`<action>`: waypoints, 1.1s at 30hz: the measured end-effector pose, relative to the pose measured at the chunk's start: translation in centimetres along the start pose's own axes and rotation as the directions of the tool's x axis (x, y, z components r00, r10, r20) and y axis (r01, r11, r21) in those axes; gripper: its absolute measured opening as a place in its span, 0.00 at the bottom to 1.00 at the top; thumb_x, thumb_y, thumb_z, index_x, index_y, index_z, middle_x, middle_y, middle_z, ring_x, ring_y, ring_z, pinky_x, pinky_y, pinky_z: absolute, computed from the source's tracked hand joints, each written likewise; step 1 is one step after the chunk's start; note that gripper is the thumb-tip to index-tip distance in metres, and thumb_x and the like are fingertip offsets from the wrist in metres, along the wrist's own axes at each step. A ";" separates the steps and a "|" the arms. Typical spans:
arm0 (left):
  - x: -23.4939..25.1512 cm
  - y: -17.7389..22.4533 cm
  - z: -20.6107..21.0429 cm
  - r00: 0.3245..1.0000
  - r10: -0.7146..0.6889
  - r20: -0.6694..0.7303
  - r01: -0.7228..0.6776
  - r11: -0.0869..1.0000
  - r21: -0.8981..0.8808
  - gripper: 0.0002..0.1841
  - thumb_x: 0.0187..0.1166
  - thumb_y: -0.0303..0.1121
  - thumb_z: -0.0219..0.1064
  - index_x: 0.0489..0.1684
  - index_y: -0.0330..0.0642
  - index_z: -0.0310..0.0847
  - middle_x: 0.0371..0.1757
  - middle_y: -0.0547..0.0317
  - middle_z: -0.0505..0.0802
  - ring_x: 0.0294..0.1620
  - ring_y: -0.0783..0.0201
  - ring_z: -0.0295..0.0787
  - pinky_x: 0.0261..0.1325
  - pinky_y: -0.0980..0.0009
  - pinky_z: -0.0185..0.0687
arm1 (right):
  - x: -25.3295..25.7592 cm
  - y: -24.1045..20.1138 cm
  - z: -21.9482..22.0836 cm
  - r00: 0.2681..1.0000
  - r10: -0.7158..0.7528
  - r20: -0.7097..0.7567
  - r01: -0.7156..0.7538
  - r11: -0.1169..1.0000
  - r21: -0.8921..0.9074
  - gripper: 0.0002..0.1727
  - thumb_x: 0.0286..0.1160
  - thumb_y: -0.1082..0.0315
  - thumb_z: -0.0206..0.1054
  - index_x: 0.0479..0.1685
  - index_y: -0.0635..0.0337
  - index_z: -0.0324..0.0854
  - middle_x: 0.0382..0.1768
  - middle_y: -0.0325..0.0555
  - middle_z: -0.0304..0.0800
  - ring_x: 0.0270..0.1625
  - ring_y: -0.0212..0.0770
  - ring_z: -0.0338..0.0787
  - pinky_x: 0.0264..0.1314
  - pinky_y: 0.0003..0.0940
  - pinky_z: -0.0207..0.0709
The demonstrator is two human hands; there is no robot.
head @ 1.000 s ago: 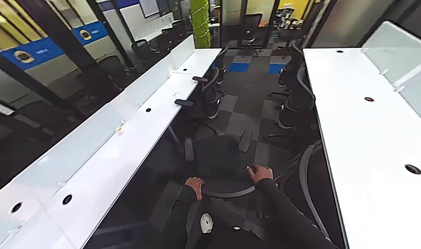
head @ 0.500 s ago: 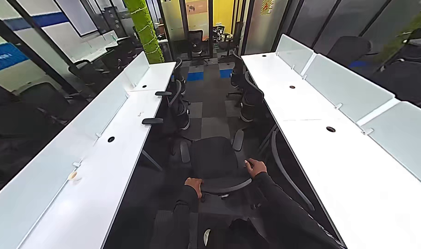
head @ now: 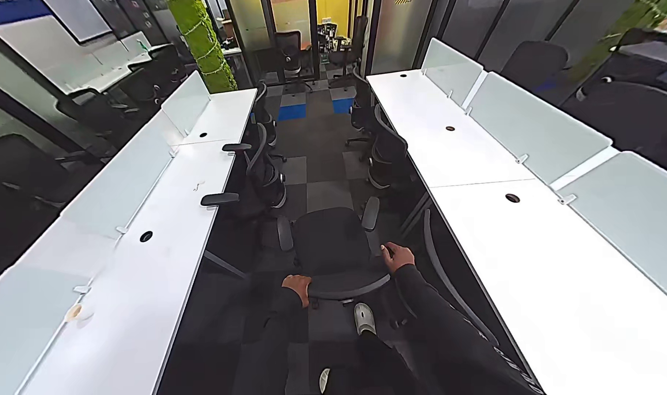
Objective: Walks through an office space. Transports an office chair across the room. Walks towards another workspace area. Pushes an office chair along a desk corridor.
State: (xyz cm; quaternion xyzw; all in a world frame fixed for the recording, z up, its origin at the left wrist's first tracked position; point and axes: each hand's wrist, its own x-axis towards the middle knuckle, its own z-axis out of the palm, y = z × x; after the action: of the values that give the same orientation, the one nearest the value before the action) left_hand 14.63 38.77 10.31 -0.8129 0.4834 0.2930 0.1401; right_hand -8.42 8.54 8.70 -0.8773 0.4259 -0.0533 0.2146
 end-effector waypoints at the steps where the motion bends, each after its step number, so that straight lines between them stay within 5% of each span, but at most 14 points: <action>1: 0.9 -0.1 -0.8 1.000 -0.017 0.007 0.017 1.000 -0.004 0.39 0.57 0.44 0.79 0.80 0.61 0.78 0.72 0.55 0.91 0.74 0.47 0.86 0.77 0.38 0.75 | 1.1 -0.1 -0.1 1.000 0.002 0.000 -0.002 1.000 -0.002 0.27 0.86 0.45 0.51 0.48 0.56 0.90 0.44 0.55 0.97 0.54 0.56 0.95 0.64 0.63 0.80; 10: 11.3 -0.6 -8.7 0.985 -0.167 0.044 0.167 0.986 0.011 0.39 0.59 0.43 0.79 0.81 0.63 0.77 0.71 0.50 0.91 0.74 0.43 0.85 0.81 0.39 0.71 | 14.7 -0.6 -1.6 0.998 -0.030 0.048 0.031 0.999 -0.009 0.30 0.88 0.43 0.48 0.53 0.54 0.90 0.49 0.52 0.97 0.59 0.52 0.94 0.72 0.59 0.76; 17: 18.0 -0.5 -13.1 0.953 -0.302 0.003 0.302 0.953 0.018 0.38 0.60 0.40 0.78 0.80 0.69 0.78 0.79 0.67 0.86 0.86 0.54 0.72 0.91 0.35 0.46 | 24.1 -0.7 -2.7 0.993 -0.047 0.104 0.050 0.998 -0.026 0.30 0.89 0.44 0.45 0.54 0.54 0.89 0.50 0.51 0.97 0.61 0.51 0.93 0.75 0.57 0.73; 20: 20.6 -1.2 -14.6 0.949 -0.316 0.006 0.316 0.949 0.017 0.37 0.61 0.38 0.76 0.79 0.69 0.79 0.79 0.69 0.85 0.87 0.56 0.70 0.91 0.34 0.43 | 27.5 -0.9 -2.7 0.991 -0.048 0.123 0.051 0.998 -0.026 0.30 0.89 0.44 0.45 0.54 0.54 0.89 0.50 0.51 0.97 0.61 0.52 0.94 0.74 0.58 0.74; 26: 25.9 -2.8 -19.2 0.960 -0.279 -0.005 0.279 0.960 0.032 0.34 0.65 0.35 0.74 0.78 0.67 0.80 0.79 0.67 0.86 0.85 0.54 0.74 0.89 0.35 0.48 | 34.5 -2.0 -3.6 0.987 0.000 0.158 0.011 0.998 -0.066 0.30 0.90 0.45 0.44 0.58 0.53 0.89 0.55 0.52 0.97 0.65 0.53 0.92 0.77 0.58 0.74; 33: 30.7 -1.4 -23.2 0.995 -0.098 0.019 0.099 0.992 -0.077 0.39 0.62 0.41 0.78 0.82 0.60 0.77 0.80 0.59 0.85 0.82 0.48 0.78 0.81 0.38 0.72 | 44.1 0.2 -5.1 0.986 -0.031 0.167 0.040 0.998 -0.054 0.26 0.87 0.46 0.52 0.51 0.58 0.89 0.49 0.59 0.96 0.59 0.61 0.93 0.64 0.67 0.80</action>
State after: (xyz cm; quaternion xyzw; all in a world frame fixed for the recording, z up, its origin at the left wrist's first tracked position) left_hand 34.90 5.97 9.76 -0.8385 0.4298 0.3104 0.1263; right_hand 17.93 -27.19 9.26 -0.8920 0.3923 0.0282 0.2230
